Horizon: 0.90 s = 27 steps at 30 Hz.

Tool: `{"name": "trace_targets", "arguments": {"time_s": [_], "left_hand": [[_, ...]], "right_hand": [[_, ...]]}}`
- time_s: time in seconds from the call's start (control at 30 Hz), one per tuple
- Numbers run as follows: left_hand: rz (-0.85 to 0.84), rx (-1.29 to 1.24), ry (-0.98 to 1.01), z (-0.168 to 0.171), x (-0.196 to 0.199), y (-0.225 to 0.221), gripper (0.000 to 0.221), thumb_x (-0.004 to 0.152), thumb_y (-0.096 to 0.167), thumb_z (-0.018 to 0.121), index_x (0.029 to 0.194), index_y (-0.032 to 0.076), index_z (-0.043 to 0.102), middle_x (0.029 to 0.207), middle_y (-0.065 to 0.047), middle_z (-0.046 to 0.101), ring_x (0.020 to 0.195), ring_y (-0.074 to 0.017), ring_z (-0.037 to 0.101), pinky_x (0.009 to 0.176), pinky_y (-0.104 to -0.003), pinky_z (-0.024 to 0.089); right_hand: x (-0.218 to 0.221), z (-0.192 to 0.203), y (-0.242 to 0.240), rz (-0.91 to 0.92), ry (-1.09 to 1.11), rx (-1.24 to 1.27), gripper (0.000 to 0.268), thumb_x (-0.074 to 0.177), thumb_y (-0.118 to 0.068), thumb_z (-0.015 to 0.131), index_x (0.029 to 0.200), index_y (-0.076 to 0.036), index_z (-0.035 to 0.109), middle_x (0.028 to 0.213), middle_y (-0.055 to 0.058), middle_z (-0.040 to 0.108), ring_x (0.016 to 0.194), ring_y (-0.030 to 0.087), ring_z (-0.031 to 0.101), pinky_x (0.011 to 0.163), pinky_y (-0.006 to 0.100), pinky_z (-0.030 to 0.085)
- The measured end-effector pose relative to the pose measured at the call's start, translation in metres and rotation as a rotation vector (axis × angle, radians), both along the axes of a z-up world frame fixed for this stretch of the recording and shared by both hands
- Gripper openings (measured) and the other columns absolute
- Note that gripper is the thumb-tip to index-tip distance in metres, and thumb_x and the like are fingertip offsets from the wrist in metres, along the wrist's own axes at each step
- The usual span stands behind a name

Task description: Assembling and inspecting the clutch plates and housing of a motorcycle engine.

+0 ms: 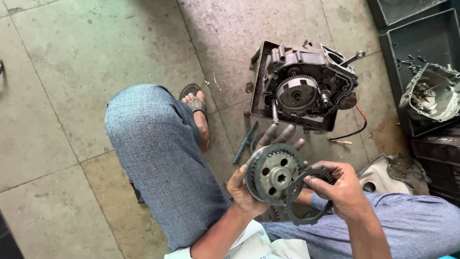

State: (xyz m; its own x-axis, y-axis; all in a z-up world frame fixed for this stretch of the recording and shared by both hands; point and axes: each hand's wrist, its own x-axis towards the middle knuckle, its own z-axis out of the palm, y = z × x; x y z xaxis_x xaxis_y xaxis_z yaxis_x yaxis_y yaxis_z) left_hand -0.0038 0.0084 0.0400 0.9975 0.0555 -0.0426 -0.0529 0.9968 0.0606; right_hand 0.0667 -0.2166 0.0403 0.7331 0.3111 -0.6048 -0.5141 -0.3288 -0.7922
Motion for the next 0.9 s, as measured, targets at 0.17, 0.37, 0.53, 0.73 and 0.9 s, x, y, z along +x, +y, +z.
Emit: {"name": "trace_targets", "arguments": {"time_s": [0.17, 0.37, 0.53, 0.73, 0.9], "left_hand": [[-0.001, -0.022, -0.018, -0.002, -0.001, -0.001, 0.102, 0.085, 0.054, 0.068, 0.165, 0.011, 0.021, 0.171, -0.020, 0.023, 0.159, -0.0404, 0.025, 0.128, -0.057, 0.030], [-0.006, -0.049, -0.029, 0.001, 0.000, 0.002, 0.103, 0.084, 0.050, 0.069, 0.166, 0.011, 0.021, 0.172, -0.019, 0.022, 0.158, -0.0387, 0.026, 0.127, -0.056, 0.031], [-0.034, -0.005, -0.022, 0.004, -0.001, 0.003, 0.104, 0.082, 0.046, 0.070, 0.165, 0.006, 0.022, 0.171, -0.022, 0.025, 0.157, -0.0390, 0.029, 0.128, -0.053, 0.032], [-0.029, -0.057, -0.009, 0.003, -0.001, 0.001, 0.105, 0.080, 0.045, 0.071, 0.165, 0.007, 0.023, 0.170, -0.022, 0.026, 0.157, -0.0394, 0.030, 0.128, -0.052, 0.033], [-0.040, -0.066, -0.016, 0.002, 0.000, 0.002, 0.104, 0.079, 0.041, 0.071, 0.165, 0.007, 0.023, 0.170, -0.022, 0.026, 0.157, -0.0402, 0.030, 0.128, -0.052, 0.033]], "right_hand": [[-0.002, 0.003, 0.001, 0.080, -0.040, -0.048, 0.014, 0.077, 0.003, 0.077, 0.090, 0.008, 0.077, 0.076, 0.006, 0.072, 0.067, 0.008, 0.059, 0.059, 0.023, 0.047], [-0.008, 0.003, 0.000, 0.156, -0.085, -0.079, 0.013, 0.076, 0.002, 0.078, 0.087, 0.007, 0.077, 0.074, 0.004, 0.071, 0.067, 0.006, 0.059, 0.059, 0.023, 0.047], [-0.004, -0.002, -0.010, 0.091, -0.008, -0.024, 0.014, 0.078, 0.001, 0.072, 0.090, 0.008, 0.076, 0.076, 0.003, 0.069, 0.065, 0.006, 0.055, 0.056, 0.022, 0.042], [0.008, 0.009, -0.004, 0.198, -0.103, -0.090, 0.014, 0.078, 0.001, 0.074, 0.090, 0.007, 0.076, 0.076, 0.003, 0.071, 0.066, 0.006, 0.057, 0.058, 0.022, 0.045], [0.015, 0.019, 0.002, 0.244, -0.103, -0.141, 0.013, 0.078, 0.001, 0.075, 0.090, 0.006, 0.077, 0.074, 0.004, 0.071, 0.065, 0.007, 0.057, 0.058, 0.023, 0.045]]}}
